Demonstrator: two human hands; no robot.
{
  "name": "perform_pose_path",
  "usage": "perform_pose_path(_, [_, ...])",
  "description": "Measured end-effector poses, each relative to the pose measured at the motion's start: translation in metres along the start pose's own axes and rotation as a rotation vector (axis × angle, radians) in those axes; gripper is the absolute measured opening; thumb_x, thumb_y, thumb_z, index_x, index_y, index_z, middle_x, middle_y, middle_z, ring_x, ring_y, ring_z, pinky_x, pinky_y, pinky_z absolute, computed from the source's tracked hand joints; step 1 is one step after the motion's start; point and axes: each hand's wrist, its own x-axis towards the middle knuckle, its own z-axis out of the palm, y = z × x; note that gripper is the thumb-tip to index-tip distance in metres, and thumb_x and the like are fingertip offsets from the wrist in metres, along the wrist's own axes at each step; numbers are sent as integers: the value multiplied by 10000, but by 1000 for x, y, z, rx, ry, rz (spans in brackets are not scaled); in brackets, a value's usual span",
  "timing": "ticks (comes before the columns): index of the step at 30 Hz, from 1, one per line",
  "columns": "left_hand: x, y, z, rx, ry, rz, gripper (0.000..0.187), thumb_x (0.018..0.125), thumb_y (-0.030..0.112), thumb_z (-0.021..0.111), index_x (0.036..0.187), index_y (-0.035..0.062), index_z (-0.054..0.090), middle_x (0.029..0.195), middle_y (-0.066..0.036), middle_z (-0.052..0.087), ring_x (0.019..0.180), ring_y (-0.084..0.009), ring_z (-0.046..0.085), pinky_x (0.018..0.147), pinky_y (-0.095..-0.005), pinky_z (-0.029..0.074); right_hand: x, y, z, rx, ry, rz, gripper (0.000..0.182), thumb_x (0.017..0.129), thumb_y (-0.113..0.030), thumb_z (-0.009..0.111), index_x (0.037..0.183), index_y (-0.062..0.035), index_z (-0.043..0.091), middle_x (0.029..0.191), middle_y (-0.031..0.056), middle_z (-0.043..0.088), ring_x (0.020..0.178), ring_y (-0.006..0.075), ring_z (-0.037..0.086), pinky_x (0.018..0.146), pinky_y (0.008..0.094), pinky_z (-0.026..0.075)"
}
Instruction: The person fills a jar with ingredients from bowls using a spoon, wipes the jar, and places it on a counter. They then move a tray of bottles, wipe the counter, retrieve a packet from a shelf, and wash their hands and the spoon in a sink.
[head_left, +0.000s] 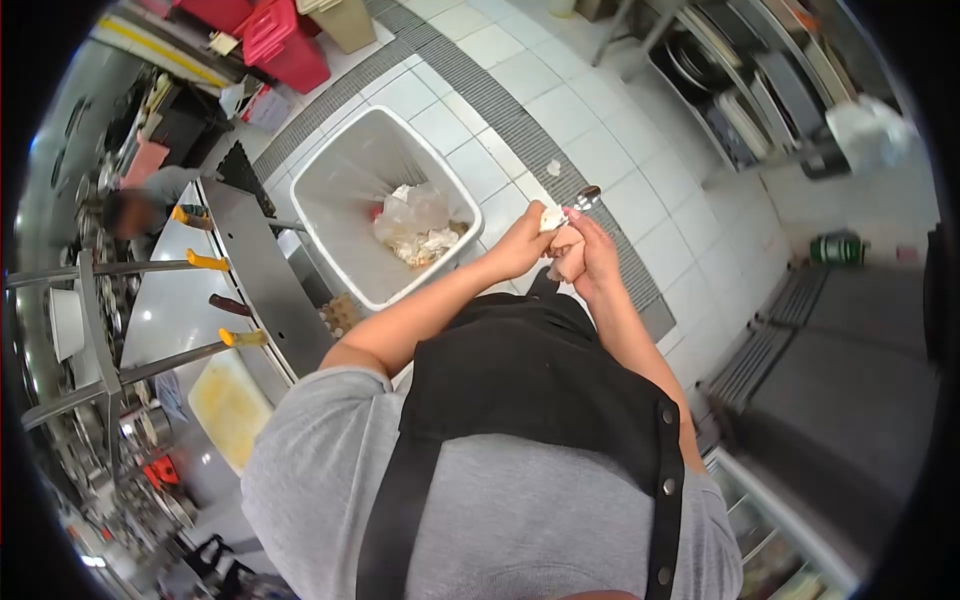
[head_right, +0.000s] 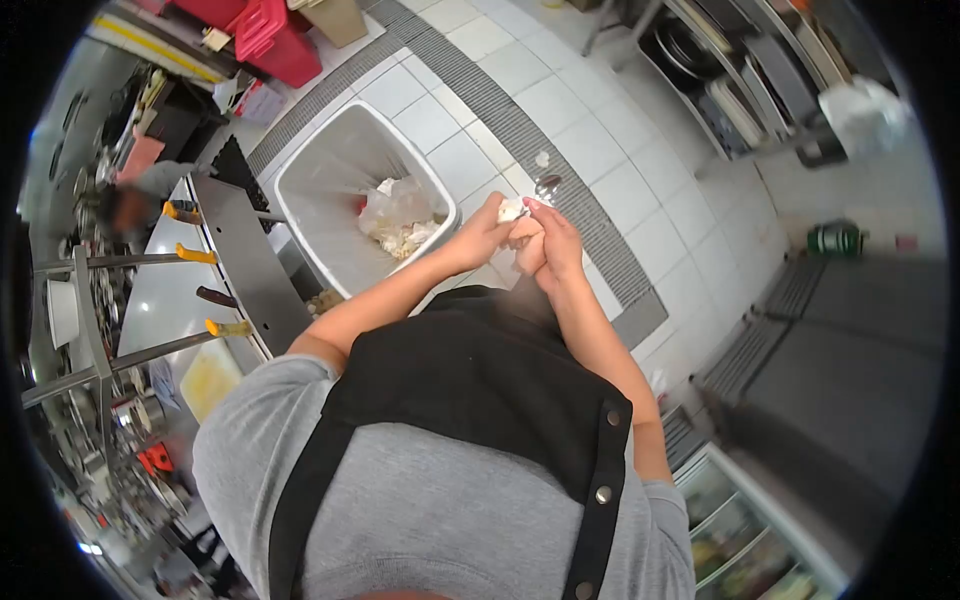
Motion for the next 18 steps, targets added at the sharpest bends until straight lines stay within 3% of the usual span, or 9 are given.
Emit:
perform_pose_path(4, [49, -53, -39, -32, 439, -67, 246, 966, 180, 571, 1096, 37, 418, 843, -48, 535, 687, -119, 517, 587, -292, 455, 105, -64, 22, -160, -73, 144, 219, 920, -194, 640, 1029, -5, 650, 776, 94, 639, 654, 181, 612, 569, 303, 492])
perform_pose_path(7, [45, -150, -109, -182, 995, -396, 449, 946, 198, 604, 1293, 37, 369, 924, -62, 573, 726, -138, 557, 611, -284, 498, 183, -99, 58, -272, -175, 196, 198, 913, -151, 635, 1019, 14, 661, 763, 95, 643, 638, 171, 611, 562, 302, 490])
perform_pose_path(8, [28, -160, -129, -242, 1037, -468, 748, 918, 283, 656, 1470, 57, 204, 1256, -169, 532, 1031, -249, 592, 802, -366, 535, 206, -109, 75, -312, -196, 241, 199, 912, -151, 636, 1022, 13, 659, 758, 96, 643, 635, 172, 612, 562, 304, 491])
perform_pose_path(9, [4, -249, -152, 158, 1044, -541, 1117, 837, 466, 726, 1544, 116, -65, 1550, -220, 224, 1356, -345, 378, 1011, -534, 425, 231, -120, 91, -351, -219, 279, 200, 912, -151, 638, 1025, 12, 656, 754, 97, 642, 632, 172, 612, 562, 305, 492])
perform_pose_path(10, [-9, -217, -161, -67, 952, -876, 1345, 732, 626, 752, 1511, 148, -235, 1615, -193, -1, 1456, -381, 173, 1075, -660, 270, 255, -129, 102, -364, -271, 316, 208, 907, -160, 655, 1033, 5, 653, 771, 93, 643, 647, 168, 614, 570, 303, 498])
perform_pose_path(11, [-19, -213, -170, -204, 925, -1066, 1418, 674, 691, 755, 1499, 137, -257, 1618, -178, -7, 1441, -410, 208, 1029, -724, 271, 282, -138, 113, -379, -297, 312, 208, 907, -160, 655, 1033, 5, 653, 771, 93, 643, 647, 168, 614, 570, 303, 498])
perform_pose_path(13, [-25, -236, -197, -190, 835, -1310, 1337, 668, 702, 751, 1549, 98, -54, 1611, -205, 53, 1433, -456, 208, 1023, -728, 300, 343, -150, 128, -360, -350, 314, 215, 911, -182, 663, 1030, -2, 650, 784, 80, 639, 666, 163, 615, 568, 302, 502])
perform_pose_path(16, [27, -231, -250, 19, 933, -1226, 1172, 709, 614, 770, 1510, -20, 195, 1562, -247, 225, 1401, -461, 282, 1094, -576, 315, 441, -187, 118, -298, -420, 383, 209, 923, -202, 652, 1001, -9, 636, 766, 69, 620, 661, 168, 613, 568, 315, 512])
perform_pose_path(18, [109, -186, -280, 382, 1623, -1177, 950, 750, 526, 771, 1401, -53, 394, 1449, -278, 395, 1320, -463, 379, 1076, -523, 341, 500, -217, 90, -321, -303, 409, 184, 933, -198, 627, 946, -15, 622, 738, 81, 607, 616, 188, 596, 538, 321, 497])
